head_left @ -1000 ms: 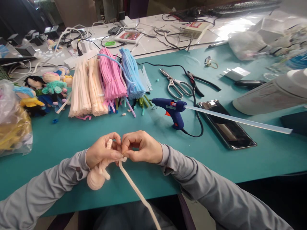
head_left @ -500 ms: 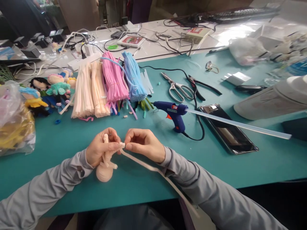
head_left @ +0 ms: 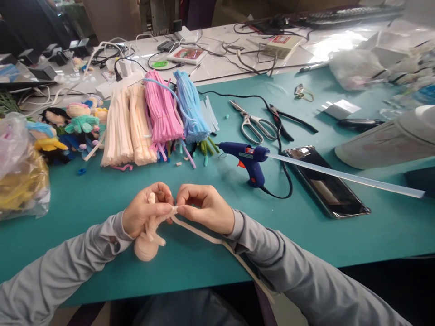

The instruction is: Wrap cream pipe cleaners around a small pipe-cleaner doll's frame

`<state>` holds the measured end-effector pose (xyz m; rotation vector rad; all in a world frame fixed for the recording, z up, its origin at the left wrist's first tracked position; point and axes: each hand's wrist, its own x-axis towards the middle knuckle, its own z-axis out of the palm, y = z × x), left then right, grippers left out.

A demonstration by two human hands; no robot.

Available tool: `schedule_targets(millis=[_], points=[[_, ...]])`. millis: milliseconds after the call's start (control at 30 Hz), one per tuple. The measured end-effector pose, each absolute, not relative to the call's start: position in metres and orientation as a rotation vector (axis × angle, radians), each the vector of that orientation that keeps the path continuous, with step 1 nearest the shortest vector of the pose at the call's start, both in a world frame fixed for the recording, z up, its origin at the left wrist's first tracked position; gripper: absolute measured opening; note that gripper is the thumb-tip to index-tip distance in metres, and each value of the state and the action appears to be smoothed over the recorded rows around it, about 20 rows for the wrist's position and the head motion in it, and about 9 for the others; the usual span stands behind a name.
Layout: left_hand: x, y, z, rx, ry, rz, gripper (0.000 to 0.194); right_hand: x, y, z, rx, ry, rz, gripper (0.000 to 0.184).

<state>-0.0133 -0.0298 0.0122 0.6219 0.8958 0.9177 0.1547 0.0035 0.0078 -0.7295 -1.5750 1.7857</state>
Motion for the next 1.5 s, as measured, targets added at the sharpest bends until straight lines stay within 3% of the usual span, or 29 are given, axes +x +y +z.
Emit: schedule_targets(millis=[633,1067,1233,1500], points=[[-0.0177,-0.0278,0.0119,0.603,0.803,0.650,0.029,0.1573,0.0009,0.0107,-0.573,-1.719,1.773,0.021],[-0.0178,-0.0295,0.0135,0.602,0.810,0.695,0.032,0.1573,0.0046,0.0041,-0.541,-1.730,1.745,0.021],[-0.0165,-0.0311,0.0144,0.667,0.878,0.757,0.031,0.1590,0.0028,0.0107,-0.641,-1.610,1.900,0.025],[-0.0119,-0.0373,0.0166,0.851,1.064,0.902,0.026,0.1626,0.0079,0.0050,-0.773,-1.155,2.446,0.031]])
